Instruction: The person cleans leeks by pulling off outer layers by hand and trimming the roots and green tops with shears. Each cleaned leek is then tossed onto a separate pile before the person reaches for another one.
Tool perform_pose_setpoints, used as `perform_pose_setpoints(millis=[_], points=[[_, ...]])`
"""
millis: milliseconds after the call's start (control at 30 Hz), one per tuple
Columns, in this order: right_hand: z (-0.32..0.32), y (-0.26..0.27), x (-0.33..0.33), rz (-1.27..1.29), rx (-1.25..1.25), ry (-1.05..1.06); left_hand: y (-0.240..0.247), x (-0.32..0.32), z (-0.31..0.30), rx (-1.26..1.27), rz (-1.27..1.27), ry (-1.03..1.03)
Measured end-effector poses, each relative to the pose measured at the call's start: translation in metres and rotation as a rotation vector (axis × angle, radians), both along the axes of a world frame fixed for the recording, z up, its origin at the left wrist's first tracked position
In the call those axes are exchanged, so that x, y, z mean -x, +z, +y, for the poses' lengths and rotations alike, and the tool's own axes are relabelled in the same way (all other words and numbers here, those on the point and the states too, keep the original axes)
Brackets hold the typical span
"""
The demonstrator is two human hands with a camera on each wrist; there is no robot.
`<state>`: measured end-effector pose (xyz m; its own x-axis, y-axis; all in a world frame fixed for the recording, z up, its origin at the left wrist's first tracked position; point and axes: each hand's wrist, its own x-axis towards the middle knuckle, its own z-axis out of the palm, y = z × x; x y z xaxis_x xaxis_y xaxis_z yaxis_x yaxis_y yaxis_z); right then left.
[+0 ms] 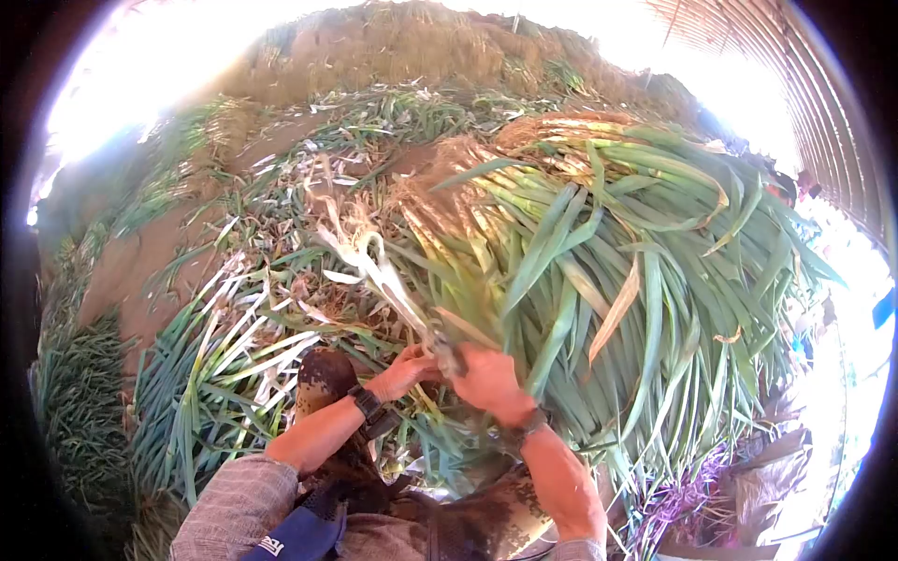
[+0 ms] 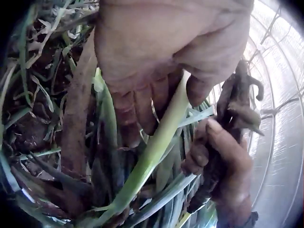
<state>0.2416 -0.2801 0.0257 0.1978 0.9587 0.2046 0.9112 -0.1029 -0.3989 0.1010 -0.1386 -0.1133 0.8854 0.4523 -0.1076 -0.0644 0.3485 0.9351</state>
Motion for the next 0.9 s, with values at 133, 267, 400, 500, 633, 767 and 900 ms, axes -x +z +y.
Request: perform_pose_setpoints(millis=[133, 267, 400, 500, 633, 767, 900], points=[[0.019, 0.002, 0.01, 0.021, -0.036, 0.001, 0.022, 0.011, -0.007, 0.064, -0.042, -0.034], [0.028, 0.014, 0.014, -0.02, 0.058, 0.063, 0.022, 0.018, -0.011, 0.149, -0.031, -0.034], [0.025, 0.023, 0.021, 0.023, -0.017, 0.08, 0.006, 0.015, -0.008, 0.162, -0.105, -0.068], [0.021, 0.022, 0.024, -0.05, 0.058, 0.173, -0.05, 0.017, 0.006, -0.562, -0.135, -0.071], [0.014, 0.017, 0.018, -0.008, 0.087, 0.068, 0.033, 0.031, -0.022, 0.312, -0.129, 0.054], [0.003, 0.017, 0.011, -0.007, 0.143, 0.05, 0.04, 0.027, -0.01, 0.257, 0.003, 0.068], [-0.015, 0.012, -0.001, 0.082, 0.153, 0.057, 0.036, 0.032, 0.021, 0.174, -0.164, 0.503]])
